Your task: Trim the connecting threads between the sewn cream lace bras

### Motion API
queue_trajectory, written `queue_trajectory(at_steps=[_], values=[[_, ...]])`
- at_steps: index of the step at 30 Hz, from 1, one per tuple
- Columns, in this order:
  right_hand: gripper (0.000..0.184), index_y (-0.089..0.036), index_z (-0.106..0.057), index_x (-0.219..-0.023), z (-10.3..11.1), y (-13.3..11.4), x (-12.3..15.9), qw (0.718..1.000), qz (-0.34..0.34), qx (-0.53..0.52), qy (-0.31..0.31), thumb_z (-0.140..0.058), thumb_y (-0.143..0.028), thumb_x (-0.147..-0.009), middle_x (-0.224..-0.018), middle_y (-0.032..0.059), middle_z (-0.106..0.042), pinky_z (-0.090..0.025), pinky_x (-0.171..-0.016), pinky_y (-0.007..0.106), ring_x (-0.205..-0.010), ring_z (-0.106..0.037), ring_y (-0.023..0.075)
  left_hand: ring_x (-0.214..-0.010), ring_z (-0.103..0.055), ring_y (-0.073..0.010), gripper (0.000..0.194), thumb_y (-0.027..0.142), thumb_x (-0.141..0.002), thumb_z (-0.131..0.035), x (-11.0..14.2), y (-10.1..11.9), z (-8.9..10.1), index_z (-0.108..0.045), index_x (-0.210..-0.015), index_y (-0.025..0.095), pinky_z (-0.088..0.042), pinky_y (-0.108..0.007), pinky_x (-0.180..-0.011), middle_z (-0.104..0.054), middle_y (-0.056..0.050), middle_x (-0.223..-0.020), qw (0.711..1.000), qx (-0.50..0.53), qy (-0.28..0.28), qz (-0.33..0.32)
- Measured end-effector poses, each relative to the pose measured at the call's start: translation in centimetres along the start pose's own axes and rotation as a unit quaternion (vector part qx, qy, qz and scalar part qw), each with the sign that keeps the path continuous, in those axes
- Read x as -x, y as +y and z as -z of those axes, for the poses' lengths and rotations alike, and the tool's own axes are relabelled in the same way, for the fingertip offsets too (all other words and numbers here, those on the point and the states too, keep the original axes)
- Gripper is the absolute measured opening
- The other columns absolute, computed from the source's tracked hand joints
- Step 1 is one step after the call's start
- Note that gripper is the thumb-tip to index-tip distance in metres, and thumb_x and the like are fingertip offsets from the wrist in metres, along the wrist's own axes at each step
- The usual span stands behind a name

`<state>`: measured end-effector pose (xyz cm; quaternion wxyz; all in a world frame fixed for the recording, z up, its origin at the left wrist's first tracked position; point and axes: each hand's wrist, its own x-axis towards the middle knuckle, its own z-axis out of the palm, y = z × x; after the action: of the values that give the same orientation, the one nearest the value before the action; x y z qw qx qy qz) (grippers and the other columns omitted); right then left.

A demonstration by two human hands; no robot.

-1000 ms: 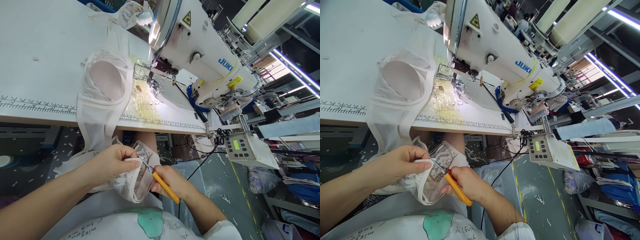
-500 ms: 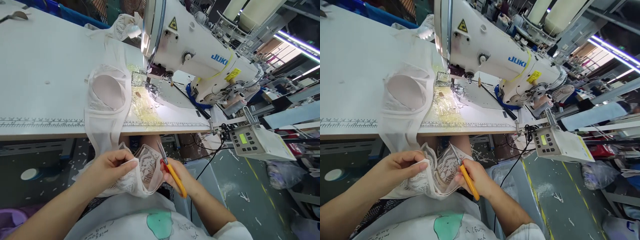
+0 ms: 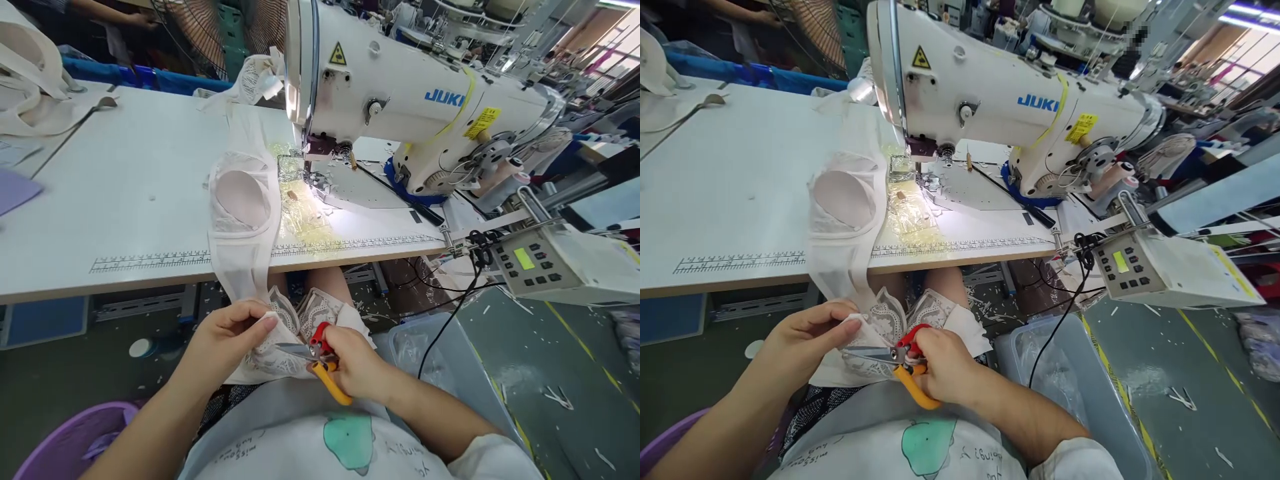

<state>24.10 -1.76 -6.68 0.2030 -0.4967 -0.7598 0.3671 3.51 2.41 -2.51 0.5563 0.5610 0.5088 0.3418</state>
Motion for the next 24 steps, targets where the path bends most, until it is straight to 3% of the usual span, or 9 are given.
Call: queue_trajectory(at_steps=[5,11,18,24], values=[[0.026,-0.021,-0.035,-0.068,1.4,-0.2,0.1,0.995,-0.013,-0.100,0.007,-0.058,-0.032,-0.075,-0.062,-0.0043,-0.044,-0.030,-0.045,0.019,-0.052,-0.036,0.0086,-0.070,-0.049,-0.0157,0.014,0.031,-0.071,-0.063,0.9,0.3,0.4,-0.058,-0.062,0.021,-0.042,-0.025,-0.061,-0.055,0.000,-0.070,0.997,-0.002,0.077,-0.005],[0.027,-0.021,-0.031,-0.064,3.7,1.9,1.4,0.999,0.037,-0.023,-0.002,-0.054,-0.024,-0.077,-0.060,-0.0038,-0.040,-0.029,-0.046,0.020,-0.053,-0.034,0.0089,-0.070,-0.047,-0.0145,0.011,0.025,-0.070,-0.063,2.0,0.7,1.6,-0.059,-0.060,0.023,-0.037,-0.023,-0.055,-0.054,0.002,-0.073,0.989,0.025,0.146,-0.002],[0.028,-0.021,-0.028,-0.061,5.4,4.2,2.9,0.999,0.006,0.044,-0.003,-0.048,-0.025,-0.080,-0.056,-0.0042,-0.037,-0.024,-0.045,0.022,-0.051,-0.029,0.0092,-0.073,-0.049,-0.0150,0.009,0.020,-0.060,-0.071,2.7,0.7,2.2,-0.062,-0.060,0.021,-0.039,-0.021,-0.053,-0.057,0.002,-0.077,0.966,0.065,0.240,0.074],[0.024,-0.019,-0.039,-0.063,5.4,5.1,3.4,0.999,-0.030,0.018,0.021,-0.049,-0.032,-0.080,-0.059,-0.0025,-0.043,-0.032,-0.050,0.022,-0.054,-0.038,0.0096,-0.064,-0.053,-0.0107,0.015,0.024,-0.062,-0.075,3.2,-1.1,3.4,-0.066,-0.074,0.022,-0.042,-0.018,-0.050,-0.064,0.005,-0.078,0.934,0.036,0.337,0.112]])
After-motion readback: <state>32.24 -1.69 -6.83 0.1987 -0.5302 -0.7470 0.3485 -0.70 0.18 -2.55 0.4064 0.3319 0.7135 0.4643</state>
